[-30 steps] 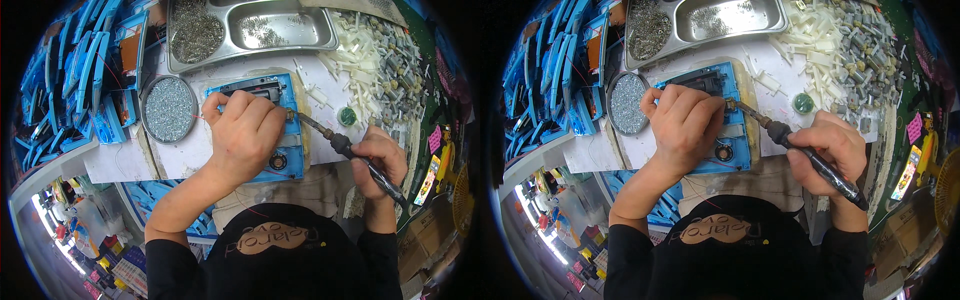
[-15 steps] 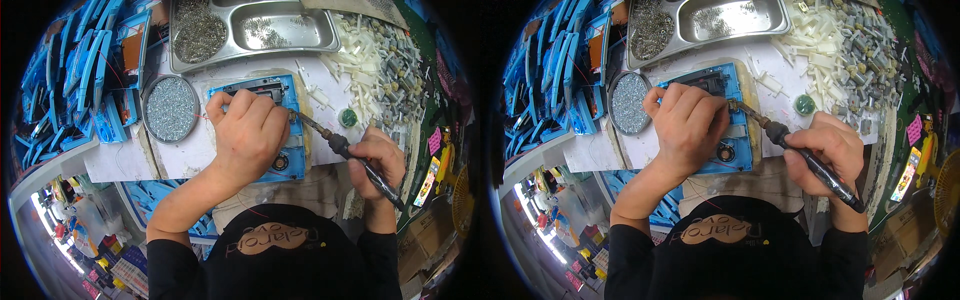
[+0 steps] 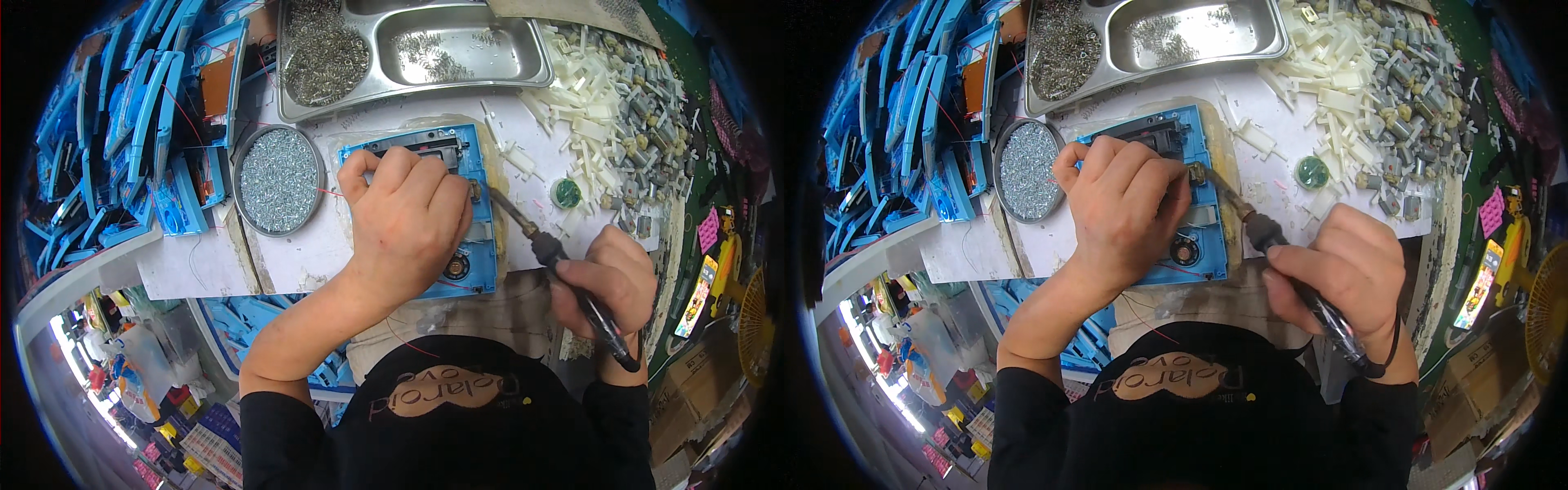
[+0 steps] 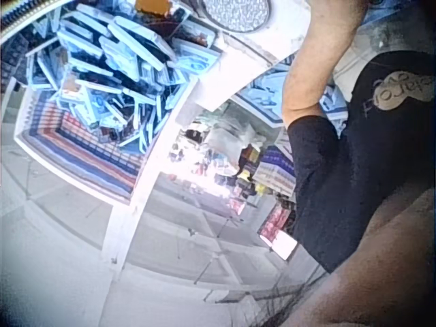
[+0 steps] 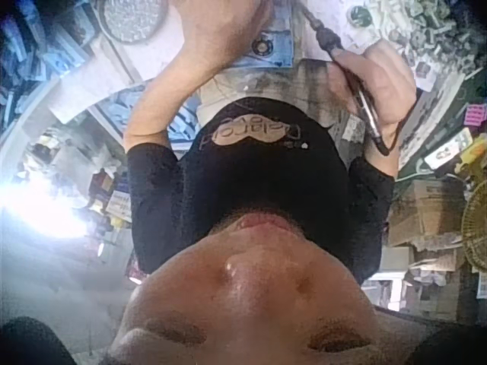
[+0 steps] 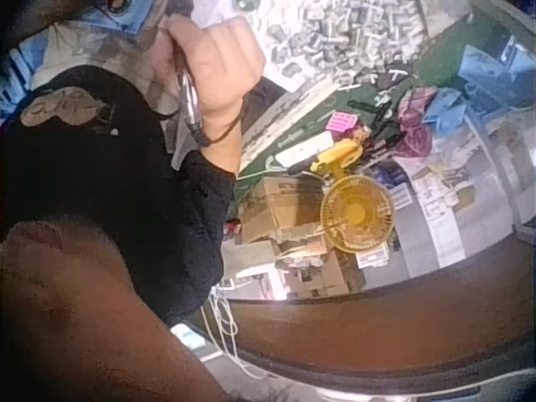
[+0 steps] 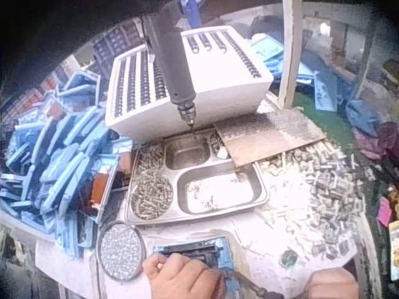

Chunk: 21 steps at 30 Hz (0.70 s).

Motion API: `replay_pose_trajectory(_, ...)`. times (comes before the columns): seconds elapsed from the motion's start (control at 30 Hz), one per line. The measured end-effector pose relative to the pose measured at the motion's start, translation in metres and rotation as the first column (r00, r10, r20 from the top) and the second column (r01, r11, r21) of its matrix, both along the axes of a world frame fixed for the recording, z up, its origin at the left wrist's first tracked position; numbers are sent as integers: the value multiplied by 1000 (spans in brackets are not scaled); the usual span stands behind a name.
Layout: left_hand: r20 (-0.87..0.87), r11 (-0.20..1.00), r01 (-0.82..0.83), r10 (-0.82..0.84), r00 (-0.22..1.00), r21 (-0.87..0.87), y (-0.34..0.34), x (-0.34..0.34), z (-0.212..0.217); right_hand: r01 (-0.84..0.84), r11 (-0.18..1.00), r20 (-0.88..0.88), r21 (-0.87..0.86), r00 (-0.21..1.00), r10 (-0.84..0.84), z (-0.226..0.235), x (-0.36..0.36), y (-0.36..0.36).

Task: Assembling a blue electronic device using a soldering iron and an electric screwdriver.

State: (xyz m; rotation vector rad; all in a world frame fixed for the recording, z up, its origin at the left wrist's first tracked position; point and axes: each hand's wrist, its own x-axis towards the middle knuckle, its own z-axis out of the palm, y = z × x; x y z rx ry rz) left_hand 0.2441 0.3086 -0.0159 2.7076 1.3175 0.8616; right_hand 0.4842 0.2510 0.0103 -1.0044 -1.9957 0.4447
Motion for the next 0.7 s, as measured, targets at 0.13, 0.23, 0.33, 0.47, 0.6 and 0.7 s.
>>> replay_pose_trajectory(0.13,3,1000,4,-4,1000,0,1,0,0,6,1000,-11,-15,1000,-6,-1,2,0)
replay_pose_trajectory(0.23,9,1000,5,-5,1000,3,0,0,0,-2,1000,-2,-12,1000,2,-2,1,1)
replay_pose_trajectory(0.33,10,1000,9,-9,1000,8,0,-1,0,15,1000,-28,-7,1000,-15,-4,-1,0)
replay_pose_trajectory(0.47,9,1000,12,-12,1000,7,0,-1,1,11,1000,-28,11,1000,-10,-6,-2,2)
replay_pose_trajectory(0.6,18,1000,13,-14,1000,16,1,-1,-1,-7,1000,4,24,1000,7,-5,-4,2)
replay_pose_trajectory(0.7,15,1000,16,-16,1000,15,0,-1,-1,-14,999,21,34,1000,14,-5,-7,0)
